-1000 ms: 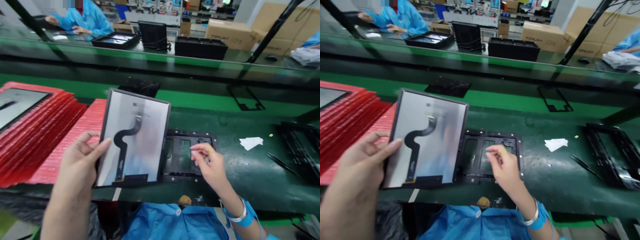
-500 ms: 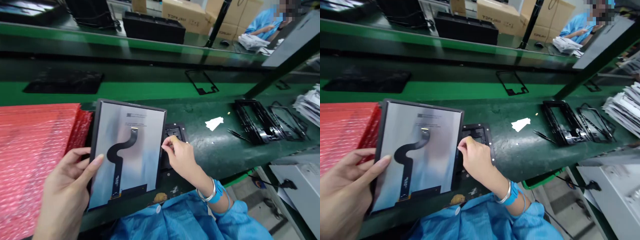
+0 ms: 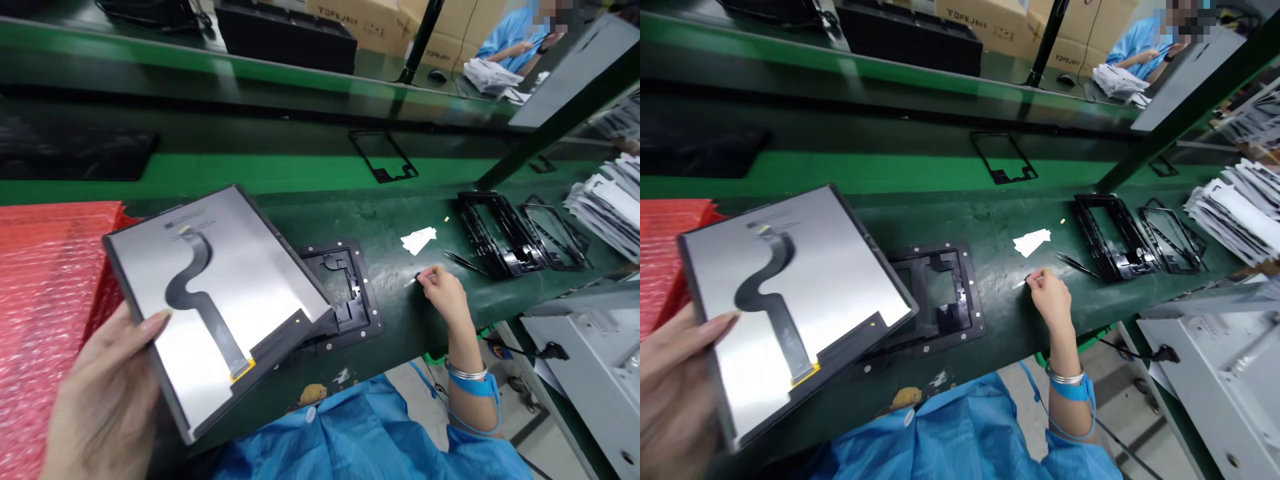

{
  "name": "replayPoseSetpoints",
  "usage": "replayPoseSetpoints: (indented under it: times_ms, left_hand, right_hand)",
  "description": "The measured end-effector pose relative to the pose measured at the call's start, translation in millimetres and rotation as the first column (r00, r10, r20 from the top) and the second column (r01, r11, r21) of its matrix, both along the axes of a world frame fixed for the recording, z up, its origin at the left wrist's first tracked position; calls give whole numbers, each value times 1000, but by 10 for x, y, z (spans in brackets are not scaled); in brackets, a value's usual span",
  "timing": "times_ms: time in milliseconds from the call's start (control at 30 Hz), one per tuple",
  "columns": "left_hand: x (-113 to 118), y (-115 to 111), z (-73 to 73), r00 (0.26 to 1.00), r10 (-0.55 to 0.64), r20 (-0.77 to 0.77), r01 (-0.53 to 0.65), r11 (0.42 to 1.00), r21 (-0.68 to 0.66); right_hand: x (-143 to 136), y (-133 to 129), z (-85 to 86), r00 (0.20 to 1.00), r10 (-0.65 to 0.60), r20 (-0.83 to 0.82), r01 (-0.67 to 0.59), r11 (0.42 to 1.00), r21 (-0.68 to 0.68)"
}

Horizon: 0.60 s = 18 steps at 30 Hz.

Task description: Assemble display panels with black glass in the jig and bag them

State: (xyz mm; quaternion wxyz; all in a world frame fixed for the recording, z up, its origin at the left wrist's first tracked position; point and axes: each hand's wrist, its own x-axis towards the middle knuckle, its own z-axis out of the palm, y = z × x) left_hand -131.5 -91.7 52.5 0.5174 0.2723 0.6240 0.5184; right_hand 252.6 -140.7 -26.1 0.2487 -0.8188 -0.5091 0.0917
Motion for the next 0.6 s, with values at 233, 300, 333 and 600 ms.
replayPoseSetpoints:
  times_ms: [233, 300, 333, 600]
  left_hand:
    - [188, -9, -136, 957, -128, 262, 123, 992, 36]
    - [241, -27, -184, 934, -183, 306, 166, 983, 82]
    - [268, -40, -196, 926, -201, 320, 176, 979, 107]
    - [228, -143, -197, 873, -424, 241, 302, 857, 417]
  right_hand:
    - [-780, -79, 339, 950, 267, 160, -308, 881, 360]
    - [-1110, -72, 465, 716, 632, 296, -693, 594, 408]
    - [-1261, -53, 504, 602, 717, 353, -791, 473, 388]
    - [-1474, 227, 464, 794, 549, 261, -504, 353, 788]
